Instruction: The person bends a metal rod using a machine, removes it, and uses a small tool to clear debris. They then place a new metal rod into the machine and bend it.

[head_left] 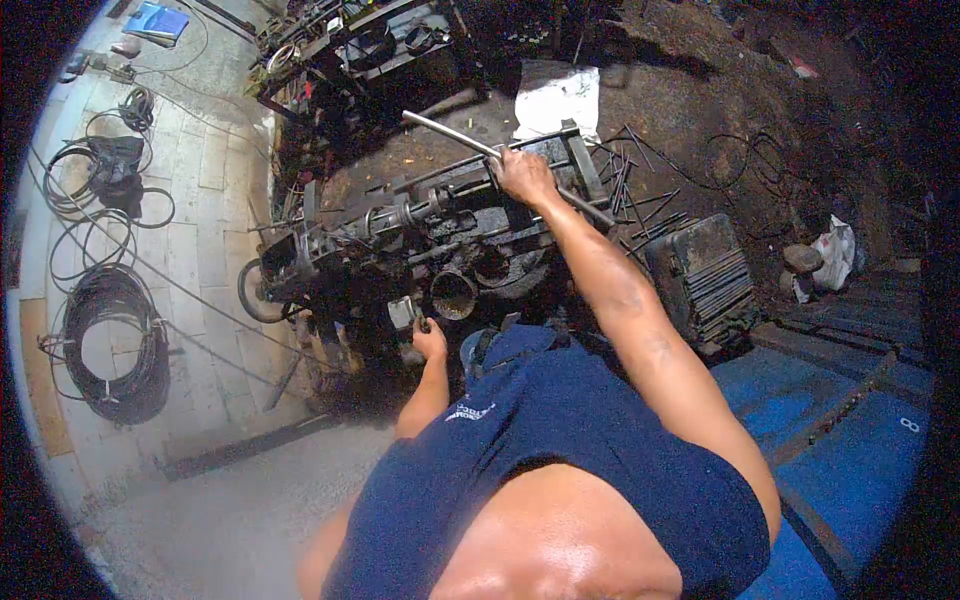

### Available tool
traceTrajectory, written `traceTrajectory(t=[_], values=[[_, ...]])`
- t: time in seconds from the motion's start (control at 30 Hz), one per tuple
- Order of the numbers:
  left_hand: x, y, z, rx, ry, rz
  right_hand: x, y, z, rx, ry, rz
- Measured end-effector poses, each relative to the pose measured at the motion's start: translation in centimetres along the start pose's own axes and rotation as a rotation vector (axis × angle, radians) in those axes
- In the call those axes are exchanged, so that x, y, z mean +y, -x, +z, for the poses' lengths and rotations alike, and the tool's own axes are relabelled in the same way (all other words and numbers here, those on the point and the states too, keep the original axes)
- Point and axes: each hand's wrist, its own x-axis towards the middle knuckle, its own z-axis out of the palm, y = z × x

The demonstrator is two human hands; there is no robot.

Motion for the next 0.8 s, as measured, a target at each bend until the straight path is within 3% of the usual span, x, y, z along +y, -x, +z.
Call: traceTrajectory(t=[0.47,0.67,0.8], values=[[2.4,1.0,-1.2,-0.014,-0.075,-0.051,0.3,-0.5,0.7,-0.04,0.01,-0.013],[-0.1,0.1,0.3,0.058,-0.061,0.024,0.0,-0.4,0.5,-0.002,-0.005,0.003],[-0.5,-0.2,0.4,0.026,-0.106,-0.044,-0.2,-0.1,-0.1,0.014,-0.017,-0.002]])
